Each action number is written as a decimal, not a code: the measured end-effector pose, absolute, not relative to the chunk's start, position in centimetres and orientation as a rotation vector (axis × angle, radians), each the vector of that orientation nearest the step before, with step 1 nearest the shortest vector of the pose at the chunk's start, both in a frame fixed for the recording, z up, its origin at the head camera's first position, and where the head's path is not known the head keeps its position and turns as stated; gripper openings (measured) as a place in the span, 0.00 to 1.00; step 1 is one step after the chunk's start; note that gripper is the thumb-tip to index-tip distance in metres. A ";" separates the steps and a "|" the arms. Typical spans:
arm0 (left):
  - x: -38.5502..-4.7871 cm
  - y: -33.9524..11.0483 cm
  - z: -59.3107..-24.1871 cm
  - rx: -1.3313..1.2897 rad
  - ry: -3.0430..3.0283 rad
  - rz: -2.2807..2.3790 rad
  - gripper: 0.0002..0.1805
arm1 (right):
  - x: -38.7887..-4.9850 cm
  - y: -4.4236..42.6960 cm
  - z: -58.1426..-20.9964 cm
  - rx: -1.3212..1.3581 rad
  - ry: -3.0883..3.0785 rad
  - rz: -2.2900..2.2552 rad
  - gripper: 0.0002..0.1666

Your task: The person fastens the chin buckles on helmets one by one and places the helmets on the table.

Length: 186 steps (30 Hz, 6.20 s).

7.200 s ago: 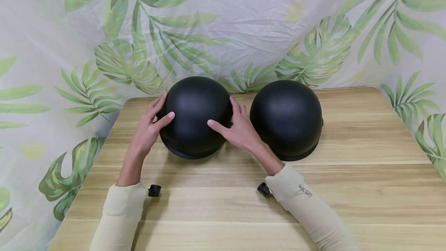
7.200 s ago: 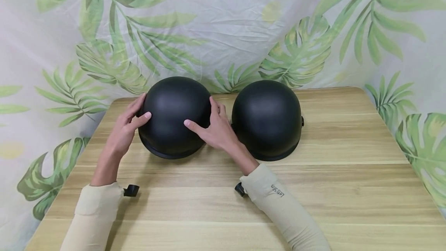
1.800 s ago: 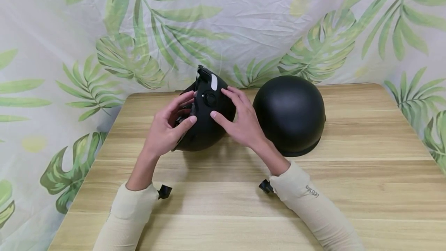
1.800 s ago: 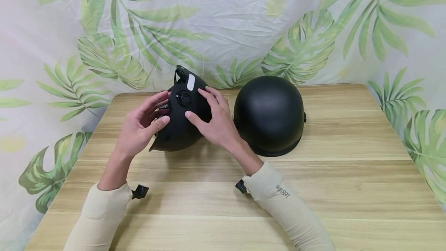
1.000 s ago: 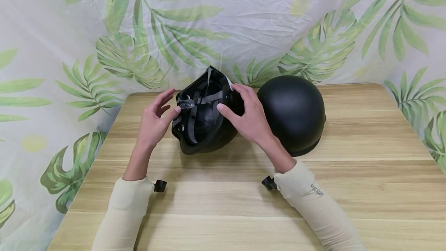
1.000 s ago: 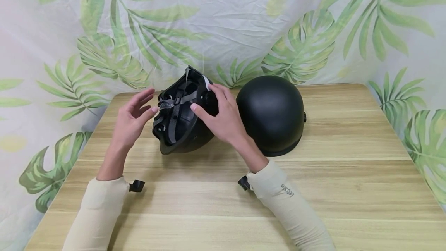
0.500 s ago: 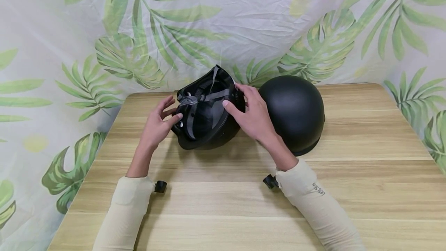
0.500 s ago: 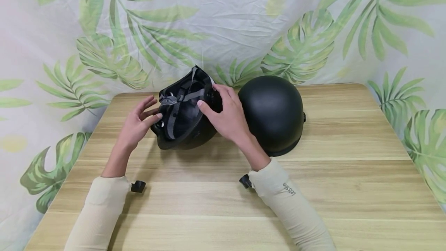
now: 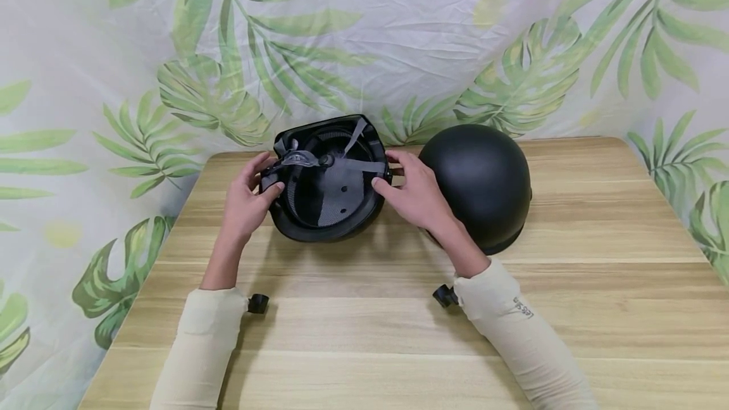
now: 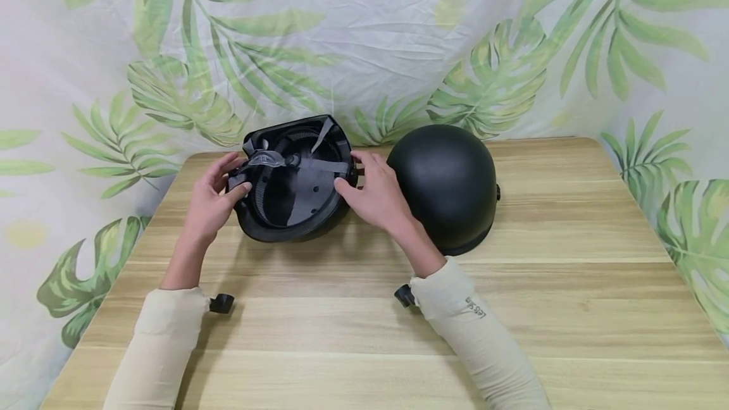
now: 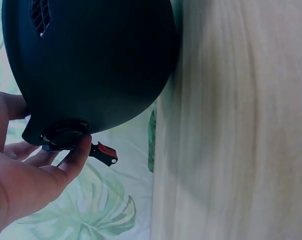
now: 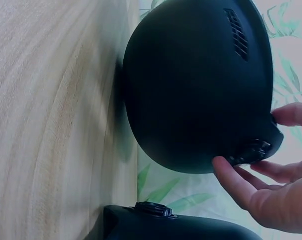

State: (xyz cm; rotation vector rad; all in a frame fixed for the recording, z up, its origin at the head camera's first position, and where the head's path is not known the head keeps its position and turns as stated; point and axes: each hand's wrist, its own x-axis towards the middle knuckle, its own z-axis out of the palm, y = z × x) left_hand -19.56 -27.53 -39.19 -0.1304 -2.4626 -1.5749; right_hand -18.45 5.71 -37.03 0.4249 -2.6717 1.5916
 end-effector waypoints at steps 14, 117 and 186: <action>-18.5 -27.9 -37.3 -0.247 -2.546 -1.474 0.41 | -18.4 6.6 -36.9 0.437 -2.798 1.529 0.37; -19.7 -34.8 -39.7 -0.614 -2.416 -1.894 0.33 | -27.9 -2.0 -33.3 1.428 -3.040 1.568 0.34; -19.6 -32.2 -40.1 -0.437 -2.206 -2.157 0.30 | -26.8 -4.7 -37.9 1.301 -3.172 1.239 0.33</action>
